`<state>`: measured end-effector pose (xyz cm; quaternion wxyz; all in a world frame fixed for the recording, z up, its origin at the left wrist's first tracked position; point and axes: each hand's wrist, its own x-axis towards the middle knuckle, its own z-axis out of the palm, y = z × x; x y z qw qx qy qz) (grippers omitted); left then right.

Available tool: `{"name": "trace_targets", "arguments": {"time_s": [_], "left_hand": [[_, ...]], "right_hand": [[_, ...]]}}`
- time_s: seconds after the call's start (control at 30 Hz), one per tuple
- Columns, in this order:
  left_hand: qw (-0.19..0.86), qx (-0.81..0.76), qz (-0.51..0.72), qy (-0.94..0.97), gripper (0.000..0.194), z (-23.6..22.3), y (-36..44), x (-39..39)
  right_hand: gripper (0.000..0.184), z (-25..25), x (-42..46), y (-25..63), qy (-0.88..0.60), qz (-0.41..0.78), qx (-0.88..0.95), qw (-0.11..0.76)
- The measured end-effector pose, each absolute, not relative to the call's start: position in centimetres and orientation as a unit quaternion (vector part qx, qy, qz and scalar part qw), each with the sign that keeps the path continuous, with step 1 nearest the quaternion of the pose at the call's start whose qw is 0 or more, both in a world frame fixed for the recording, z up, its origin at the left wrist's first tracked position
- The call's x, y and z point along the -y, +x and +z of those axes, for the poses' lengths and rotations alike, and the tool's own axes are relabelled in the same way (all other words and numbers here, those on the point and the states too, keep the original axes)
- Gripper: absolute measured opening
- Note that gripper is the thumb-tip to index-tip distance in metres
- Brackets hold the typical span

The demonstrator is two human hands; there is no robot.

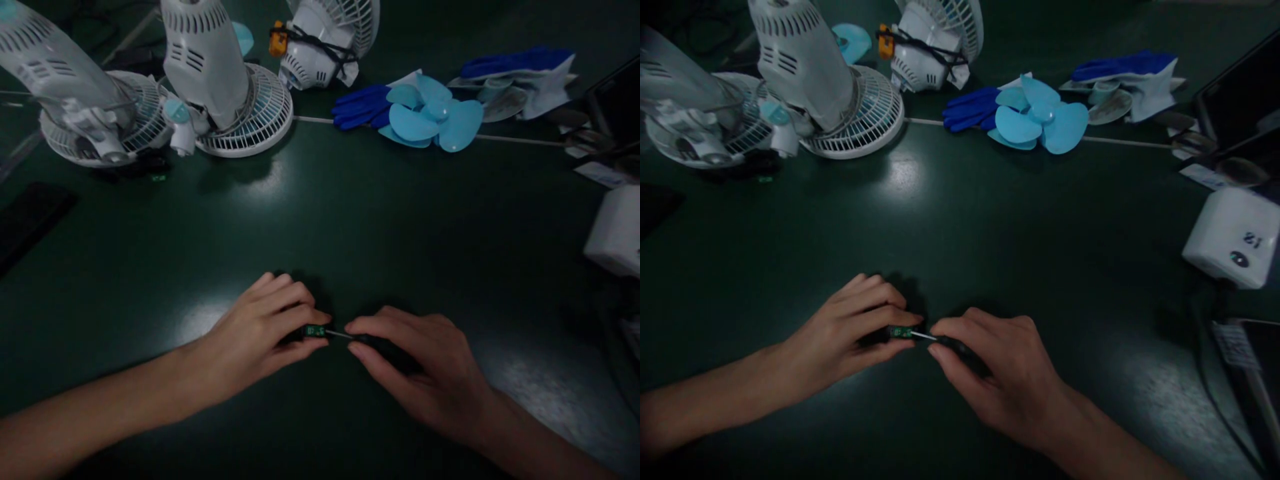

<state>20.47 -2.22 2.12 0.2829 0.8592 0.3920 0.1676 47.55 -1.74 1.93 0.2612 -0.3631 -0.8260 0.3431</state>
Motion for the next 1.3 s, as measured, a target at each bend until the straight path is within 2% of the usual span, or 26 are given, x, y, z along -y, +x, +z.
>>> {"name": "trace_targets", "arguments": {"time_s": [0.8,1.17,1.3], "left_hand": [[0.312,-0.368,0.164,0.861,0.019,2.1,20.1,2.1],[0.318,-0.358,0.168,0.862,0.018,2.5,20.3,2.0],[0.317,-0.322,0.178,0.874,0.02,3.1,21.0,2.7]], "right_hand": [[0.011,1.7,2.0,47.4,-0.333,0.335,0.847,0.245],[0.009,2.8,1.5,47.5,-0.386,0.37,0.777,0.332],[0.005,2.5,1.4,48.3,-0.49,0.377,0.686,0.383]]}}
